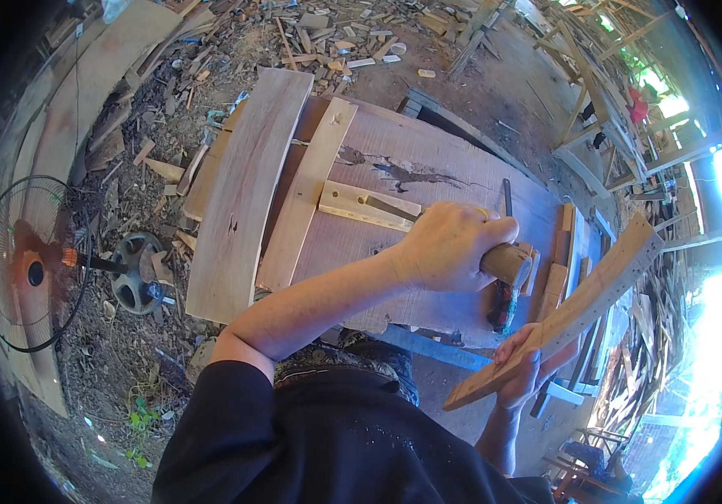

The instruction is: Cutting and chiseling a mortise in a piece of wood using a hand saw and chisel.

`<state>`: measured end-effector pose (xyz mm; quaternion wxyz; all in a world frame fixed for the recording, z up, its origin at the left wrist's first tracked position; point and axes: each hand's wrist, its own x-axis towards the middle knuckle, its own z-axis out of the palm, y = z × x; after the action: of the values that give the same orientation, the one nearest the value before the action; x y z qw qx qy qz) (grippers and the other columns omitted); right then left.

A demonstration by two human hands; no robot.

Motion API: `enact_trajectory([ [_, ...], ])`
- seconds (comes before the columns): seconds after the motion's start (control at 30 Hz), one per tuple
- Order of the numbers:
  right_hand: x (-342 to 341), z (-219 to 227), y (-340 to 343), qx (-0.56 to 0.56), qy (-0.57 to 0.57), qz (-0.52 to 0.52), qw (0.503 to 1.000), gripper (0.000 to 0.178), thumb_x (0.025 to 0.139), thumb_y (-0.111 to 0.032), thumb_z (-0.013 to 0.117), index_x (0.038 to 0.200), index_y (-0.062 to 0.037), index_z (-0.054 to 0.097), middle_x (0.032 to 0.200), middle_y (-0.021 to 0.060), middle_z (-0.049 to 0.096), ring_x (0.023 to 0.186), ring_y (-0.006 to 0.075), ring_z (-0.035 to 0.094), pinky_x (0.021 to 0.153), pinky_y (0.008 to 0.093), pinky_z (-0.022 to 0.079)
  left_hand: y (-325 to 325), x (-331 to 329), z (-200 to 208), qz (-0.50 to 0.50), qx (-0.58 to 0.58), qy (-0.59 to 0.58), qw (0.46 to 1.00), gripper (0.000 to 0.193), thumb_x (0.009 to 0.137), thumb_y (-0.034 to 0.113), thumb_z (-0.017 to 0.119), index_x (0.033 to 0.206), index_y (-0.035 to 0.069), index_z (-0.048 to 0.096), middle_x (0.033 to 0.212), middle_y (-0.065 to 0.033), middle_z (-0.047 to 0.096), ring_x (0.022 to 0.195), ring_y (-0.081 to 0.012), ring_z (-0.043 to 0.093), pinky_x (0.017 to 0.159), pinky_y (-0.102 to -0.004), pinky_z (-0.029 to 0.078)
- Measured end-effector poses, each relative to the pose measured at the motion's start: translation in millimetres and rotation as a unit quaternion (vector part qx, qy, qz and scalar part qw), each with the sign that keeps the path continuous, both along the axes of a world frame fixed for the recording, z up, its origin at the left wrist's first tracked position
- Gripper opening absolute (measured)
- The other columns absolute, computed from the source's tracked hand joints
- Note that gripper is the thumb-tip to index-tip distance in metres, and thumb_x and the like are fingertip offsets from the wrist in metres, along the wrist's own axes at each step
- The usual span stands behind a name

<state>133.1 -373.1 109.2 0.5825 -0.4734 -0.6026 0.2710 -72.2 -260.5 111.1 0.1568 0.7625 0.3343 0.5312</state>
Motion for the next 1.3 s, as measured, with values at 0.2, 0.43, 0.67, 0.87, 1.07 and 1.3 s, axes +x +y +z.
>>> enact_trajectory([
  [0.2,0.2,0.9,-2.2,0.021,-0.017,0.047,0.999,0.061,0.095,-0.033,0.051,0.140,-0.0097,0.019,0.082,0.0108,0.050,0.051,0.0107,0.051,0.043,0.0233,0.046,4.6,-8.5,3.4,-0.044,-0.026,0.018,0.999,0.027,0.068,0.023,0.074,0.083,0.014,0.053,0.069,-0.0074,0.061,0.066,-0.0327,0.063,0.056,-0.0444,0.046],
  [0.43,1.1,0.7,-4.7,0.002,-0.017,0.030,0.999,0.063,0.095,-0.035,0.052,0.141,-0.0109,0.017,0.083,0.0110,0.049,0.051,0.0108,0.051,0.043,0.0227,0.045,-1.8,-14.9,7.0,-0.078,-0.087,0.076,0.990,0.029,0.067,0.018,0.072,0.091,0.010,0.059,0.075,-0.0115,0.065,0.075,-0.0344,0.066,0.065,-0.0459,0.050],
  [0.67,-5.1,0.1,-2.5,0.014,-0.012,0.044,0.999,0.063,0.095,-0.034,0.053,0.141,-0.0120,0.016,0.083,0.0114,0.049,0.051,0.0109,0.050,0.042,0.0222,0.044,-1.4,-4.3,3.9,-0.042,-0.057,0.008,0.997,0.027,0.068,0.021,0.073,0.085,0.013,0.054,0.071,-0.0090,0.061,0.069,-0.0336,0.063,0.060,-0.0448,0.047],
  [0.87,-8.0,-0.4,-3.1,0.019,-0.011,0.036,0.999,0.062,0.095,-0.034,0.052,0.140,-0.0123,0.016,0.082,0.0116,0.050,0.051,0.0112,0.050,0.041,0.0221,0.043,-10.5,-2.9,10.7,-0.043,-0.083,0.030,0.995,0.037,0.067,0.022,0.075,0.097,0.010,0.057,0.079,-0.0101,0.065,0.077,-0.0335,0.066,0.066,-0.0463,0.049],
  [1.07,-8.0,0.1,-7.2,0.018,-0.008,0.038,0.999,0.061,0.095,-0.033,0.051,0.140,-0.0122,0.016,0.081,0.0119,0.050,0.051,0.0116,0.051,0.041,0.0224,0.043,-14.6,0.0,12.0,-0.037,-0.095,0.035,0.994,0.041,0.067,0.025,0.077,0.100,0.011,0.056,0.080,-0.0100,0.065,0.080,-0.0335,0.066,0.068,-0.0473,0.049],
  [1.3,-0.8,-1.4,-11.3,0.005,-0.019,0.033,0.999,0.064,0.094,-0.037,0.054,0.141,-0.0125,0.017,0.083,0.0132,0.050,0.051,0.0130,0.051,0.042,0.0232,0.044,-16.1,0.3,9.3,-0.043,-0.070,-0.008,0.997,0.035,0.064,0.019,0.076,0.091,0.013,0.054,0.074,-0.0095,0.062,0.070,-0.0333,0.064,0.060,-0.0450,0.046],
])
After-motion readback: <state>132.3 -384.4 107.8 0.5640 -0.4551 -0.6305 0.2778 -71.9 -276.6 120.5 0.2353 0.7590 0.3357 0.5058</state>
